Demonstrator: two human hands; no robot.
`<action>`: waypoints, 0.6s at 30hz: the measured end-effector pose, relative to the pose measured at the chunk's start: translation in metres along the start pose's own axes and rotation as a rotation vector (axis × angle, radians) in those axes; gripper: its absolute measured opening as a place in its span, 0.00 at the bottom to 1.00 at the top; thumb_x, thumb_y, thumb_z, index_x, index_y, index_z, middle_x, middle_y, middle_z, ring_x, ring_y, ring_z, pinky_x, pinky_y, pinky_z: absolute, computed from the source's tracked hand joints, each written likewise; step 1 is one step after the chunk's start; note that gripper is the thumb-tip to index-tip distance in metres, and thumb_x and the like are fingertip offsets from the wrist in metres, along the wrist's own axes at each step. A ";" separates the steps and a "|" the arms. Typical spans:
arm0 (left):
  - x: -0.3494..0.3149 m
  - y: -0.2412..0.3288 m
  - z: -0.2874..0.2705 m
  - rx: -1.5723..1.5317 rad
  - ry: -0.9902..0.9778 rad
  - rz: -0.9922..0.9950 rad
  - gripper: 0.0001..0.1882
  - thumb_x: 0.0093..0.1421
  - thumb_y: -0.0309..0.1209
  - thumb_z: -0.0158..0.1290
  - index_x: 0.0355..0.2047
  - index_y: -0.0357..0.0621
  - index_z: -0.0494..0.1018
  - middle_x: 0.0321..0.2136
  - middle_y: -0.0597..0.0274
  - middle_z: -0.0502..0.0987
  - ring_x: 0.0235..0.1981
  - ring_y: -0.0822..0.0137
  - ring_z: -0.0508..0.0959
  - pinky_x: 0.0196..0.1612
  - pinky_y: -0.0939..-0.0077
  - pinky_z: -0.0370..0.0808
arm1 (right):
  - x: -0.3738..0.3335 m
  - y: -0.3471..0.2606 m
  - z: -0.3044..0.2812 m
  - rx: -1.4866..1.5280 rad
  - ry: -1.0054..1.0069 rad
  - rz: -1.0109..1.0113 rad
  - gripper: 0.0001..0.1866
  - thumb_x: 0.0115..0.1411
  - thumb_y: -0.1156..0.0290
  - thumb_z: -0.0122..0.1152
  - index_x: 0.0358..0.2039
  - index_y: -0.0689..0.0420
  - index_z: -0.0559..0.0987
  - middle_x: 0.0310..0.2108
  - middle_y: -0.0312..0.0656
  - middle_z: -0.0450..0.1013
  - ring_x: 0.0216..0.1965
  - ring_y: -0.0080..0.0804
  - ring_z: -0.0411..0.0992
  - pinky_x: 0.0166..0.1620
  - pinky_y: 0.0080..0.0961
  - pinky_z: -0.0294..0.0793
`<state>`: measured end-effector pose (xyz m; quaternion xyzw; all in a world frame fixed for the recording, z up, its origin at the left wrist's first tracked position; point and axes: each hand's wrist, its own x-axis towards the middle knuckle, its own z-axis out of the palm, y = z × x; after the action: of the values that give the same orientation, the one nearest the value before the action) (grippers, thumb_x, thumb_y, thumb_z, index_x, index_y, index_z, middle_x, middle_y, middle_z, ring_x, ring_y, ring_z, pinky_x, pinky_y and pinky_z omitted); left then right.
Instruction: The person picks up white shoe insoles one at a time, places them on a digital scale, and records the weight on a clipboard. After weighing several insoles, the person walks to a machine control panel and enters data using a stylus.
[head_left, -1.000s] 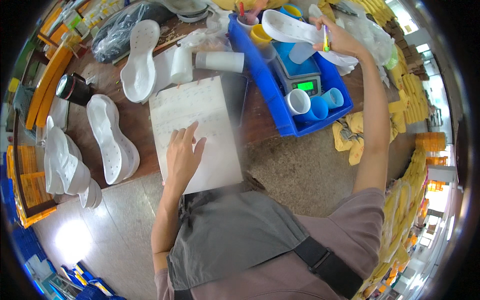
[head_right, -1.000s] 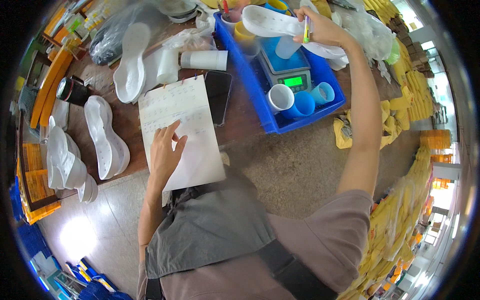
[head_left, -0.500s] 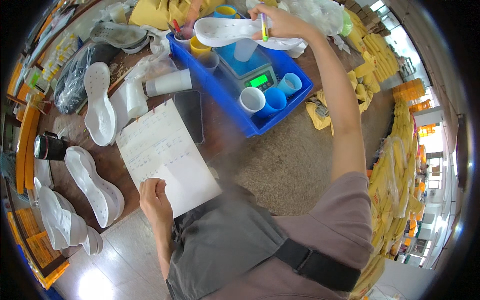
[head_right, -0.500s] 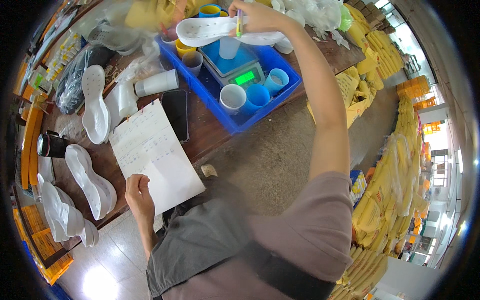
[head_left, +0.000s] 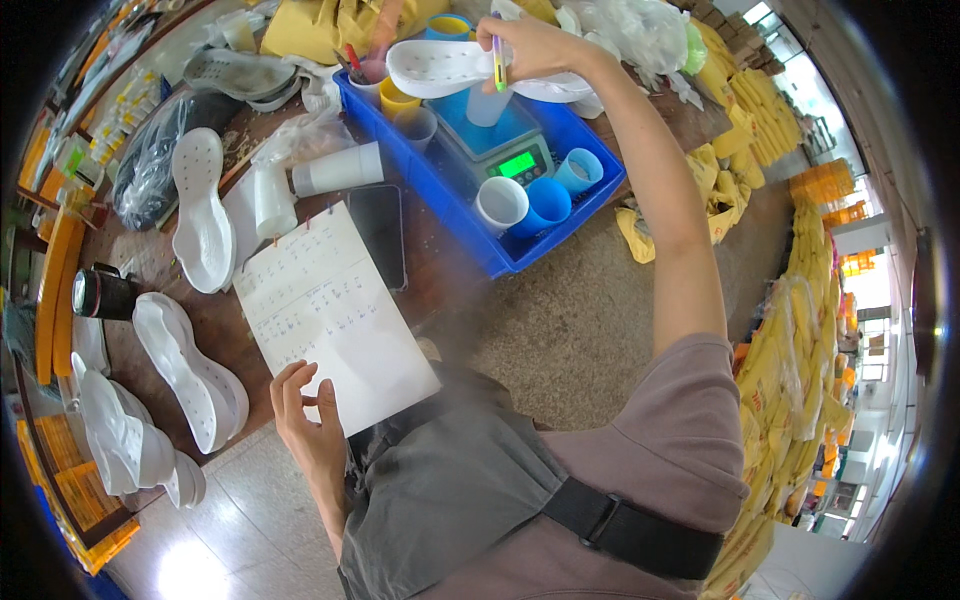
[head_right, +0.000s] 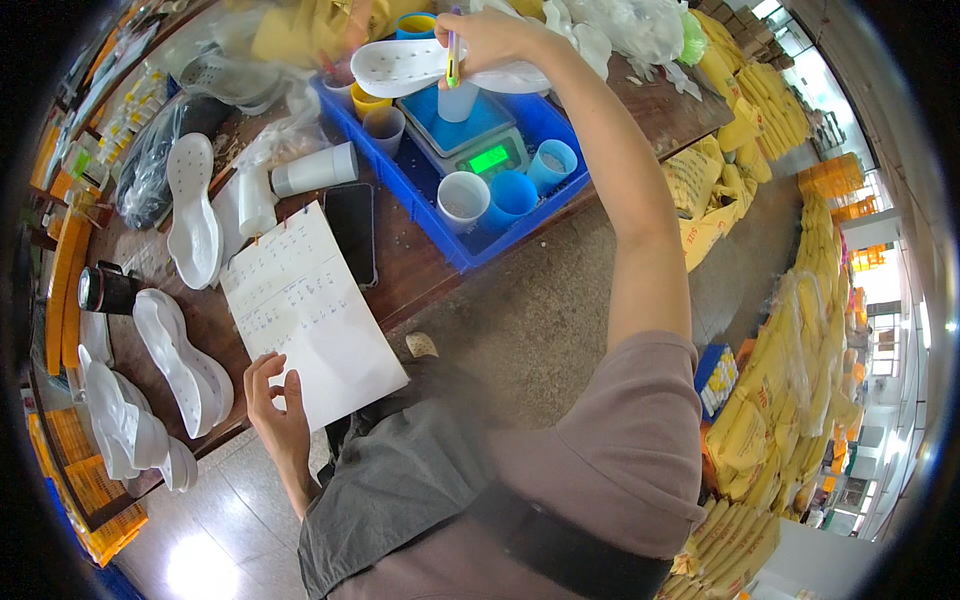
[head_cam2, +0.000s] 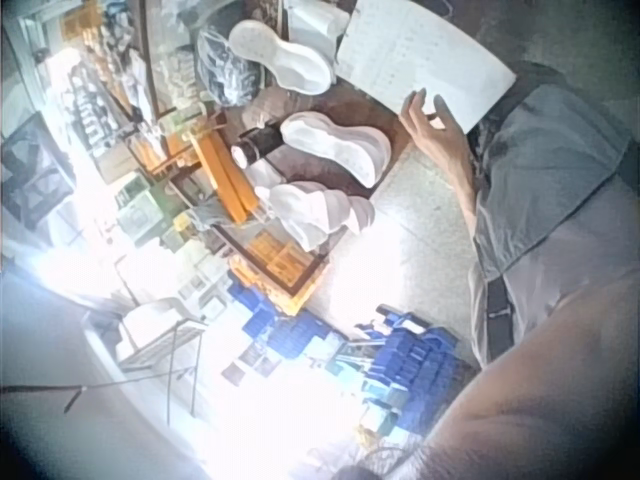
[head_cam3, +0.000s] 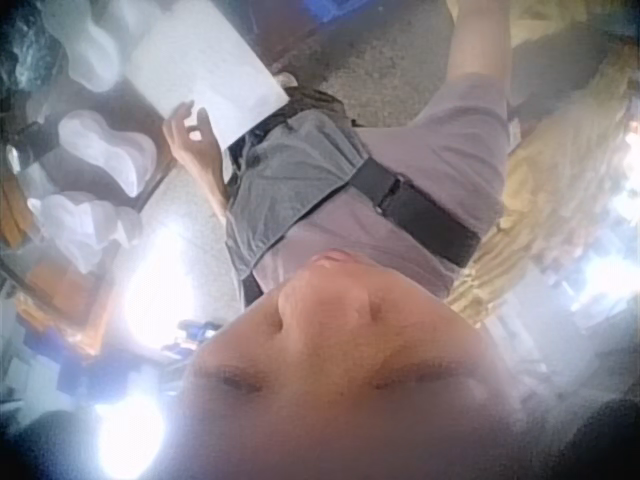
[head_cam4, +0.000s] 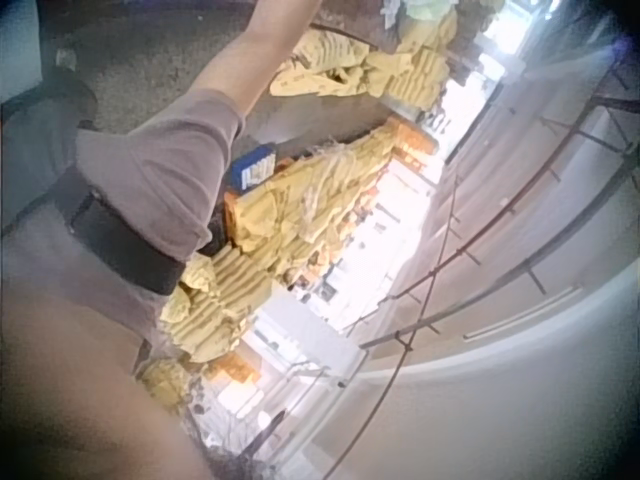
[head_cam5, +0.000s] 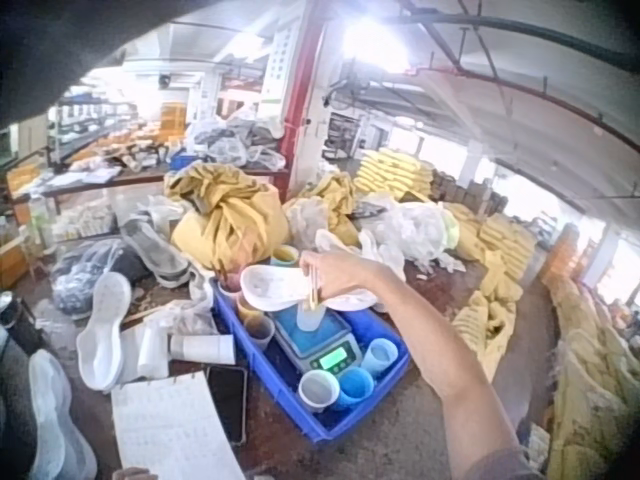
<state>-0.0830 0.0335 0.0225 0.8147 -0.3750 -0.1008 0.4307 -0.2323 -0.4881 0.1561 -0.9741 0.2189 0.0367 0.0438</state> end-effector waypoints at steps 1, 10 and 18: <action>-0.001 0.000 -0.001 -0.001 -0.009 -0.016 0.10 0.64 0.26 0.61 0.46 0.42 0.79 0.51 0.54 0.78 0.45 0.60 0.79 0.37 0.71 0.77 | 0.001 0.000 0.001 0.013 0.026 -0.023 0.40 0.46 0.45 0.81 0.51 0.57 0.72 0.39 0.54 0.78 0.43 0.55 0.78 0.45 0.46 0.77; -0.005 -0.001 -0.001 -0.035 -0.023 -0.025 0.10 0.65 0.27 0.61 0.46 0.42 0.78 0.51 0.54 0.79 0.45 0.59 0.80 0.39 0.69 0.78 | 0.000 0.003 0.012 -0.155 -0.004 0.051 0.36 0.45 0.47 0.82 0.43 0.51 0.69 0.37 0.48 0.76 0.43 0.50 0.76 0.45 0.46 0.72; -0.007 -0.005 -0.003 -0.040 -0.035 -0.025 0.10 0.65 0.27 0.61 0.47 0.42 0.79 0.51 0.54 0.79 0.45 0.59 0.80 0.39 0.69 0.78 | -0.003 0.002 0.017 -0.198 0.050 -0.007 0.34 0.44 0.51 0.83 0.42 0.51 0.69 0.34 0.47 0.76 0.40 0.51 0.76 0.44 0.45 0.72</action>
<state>-0.0839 0.0422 0.0195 0.8087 -0.3702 -0.1277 0.4389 -0.2372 -0.4867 0.1393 -0.9750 0.2117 0.0336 -0.0580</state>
